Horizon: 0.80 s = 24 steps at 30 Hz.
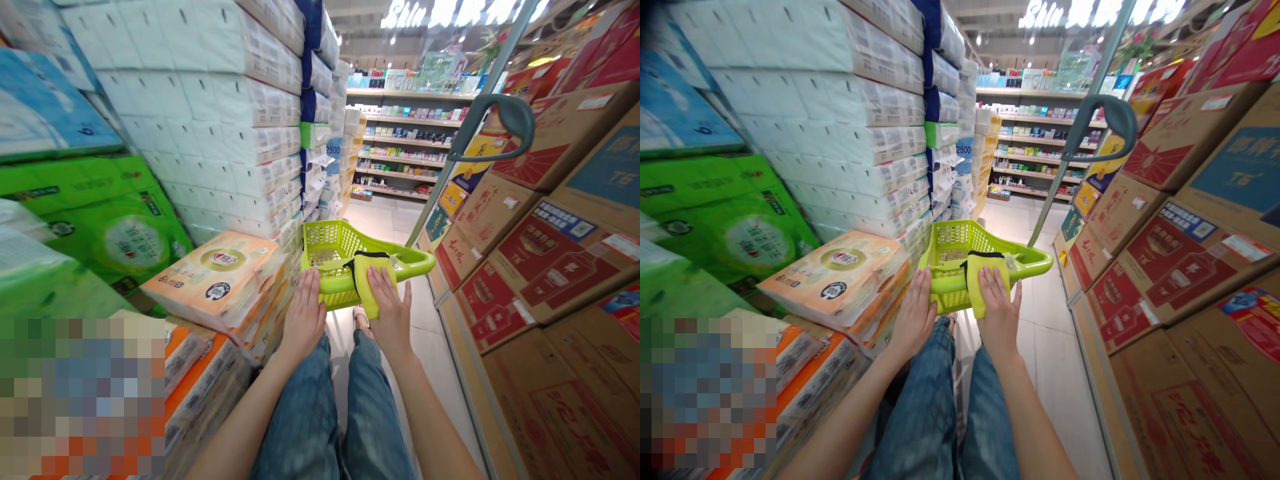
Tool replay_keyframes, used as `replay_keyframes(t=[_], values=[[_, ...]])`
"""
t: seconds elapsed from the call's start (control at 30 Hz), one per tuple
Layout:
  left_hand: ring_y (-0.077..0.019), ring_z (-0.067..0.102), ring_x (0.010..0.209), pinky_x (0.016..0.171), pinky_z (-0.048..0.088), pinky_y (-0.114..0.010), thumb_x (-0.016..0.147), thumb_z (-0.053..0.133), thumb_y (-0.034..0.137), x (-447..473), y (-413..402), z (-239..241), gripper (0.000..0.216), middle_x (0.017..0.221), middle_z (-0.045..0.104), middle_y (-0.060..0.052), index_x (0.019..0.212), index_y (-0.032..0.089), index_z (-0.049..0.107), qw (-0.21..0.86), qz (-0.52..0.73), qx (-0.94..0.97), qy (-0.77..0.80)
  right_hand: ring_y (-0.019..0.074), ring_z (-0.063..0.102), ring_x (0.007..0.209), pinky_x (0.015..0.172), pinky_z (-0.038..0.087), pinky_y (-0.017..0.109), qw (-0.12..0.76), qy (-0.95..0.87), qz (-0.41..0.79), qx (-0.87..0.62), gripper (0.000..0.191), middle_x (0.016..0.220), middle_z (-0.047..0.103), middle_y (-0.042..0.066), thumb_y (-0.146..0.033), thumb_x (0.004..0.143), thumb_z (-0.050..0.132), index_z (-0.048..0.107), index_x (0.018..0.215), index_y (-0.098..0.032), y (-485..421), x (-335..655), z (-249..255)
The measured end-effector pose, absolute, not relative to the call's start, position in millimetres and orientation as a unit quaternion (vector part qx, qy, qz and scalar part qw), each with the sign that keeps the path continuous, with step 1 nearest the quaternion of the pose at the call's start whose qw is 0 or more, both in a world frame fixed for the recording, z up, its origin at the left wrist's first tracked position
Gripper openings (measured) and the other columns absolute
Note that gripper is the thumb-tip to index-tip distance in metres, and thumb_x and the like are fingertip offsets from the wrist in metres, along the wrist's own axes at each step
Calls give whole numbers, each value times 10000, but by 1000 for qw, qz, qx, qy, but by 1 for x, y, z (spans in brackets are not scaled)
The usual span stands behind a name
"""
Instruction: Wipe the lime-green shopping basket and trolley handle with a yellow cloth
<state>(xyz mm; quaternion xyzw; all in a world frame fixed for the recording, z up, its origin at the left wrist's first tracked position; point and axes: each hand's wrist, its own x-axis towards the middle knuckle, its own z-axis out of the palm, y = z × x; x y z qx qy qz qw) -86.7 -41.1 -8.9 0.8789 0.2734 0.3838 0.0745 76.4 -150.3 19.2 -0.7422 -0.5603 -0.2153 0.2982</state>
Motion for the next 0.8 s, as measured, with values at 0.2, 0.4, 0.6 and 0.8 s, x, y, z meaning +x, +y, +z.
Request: replay_keyframes(t=[0.2,0.4,0.6,0.8], values=[[-253,148,1528,1213,266,-528,958,362,161,-88,-39,-13,707,1628,243,-139,1581,180,28,79,386,879,267,213,348,1453,1232,23,499,309,-574,-186,-735,674,1517,473,86,-98,840,451,371,1503,-188,-137,39,18],[-279,140,1527,1203,283,-539,959,398,191,-90,-37,-17,724,1635,209,-164,1580,170,28,75,385,883,257,190,360,1447,1237,-19,472,296,-649,-161,-682,633,1511,481,88,-95,872,457,389,1494,-187,-134,17,17],[-238,135,1530,1215,262,-514,951,349,144,-88,-40,-11,704,1633,237,-125,1581,185,38,80,379,880,273,218,402,1424,1222,-15,536,298,-602,-194,-715,659,1483,516,79,-92,848,463,394,1490,-220,-147,59,20],[-245,138,1530,1218,252,-527,960,349,150,-86,-41,-11,698,1630,243,-126,1582,196,34,86,389,875,276,227,362,1447,1226,8,532,335,-536,-190,-751,700,1517,472,78,-69,811,451,383,1496,-196,-145,57,19]])
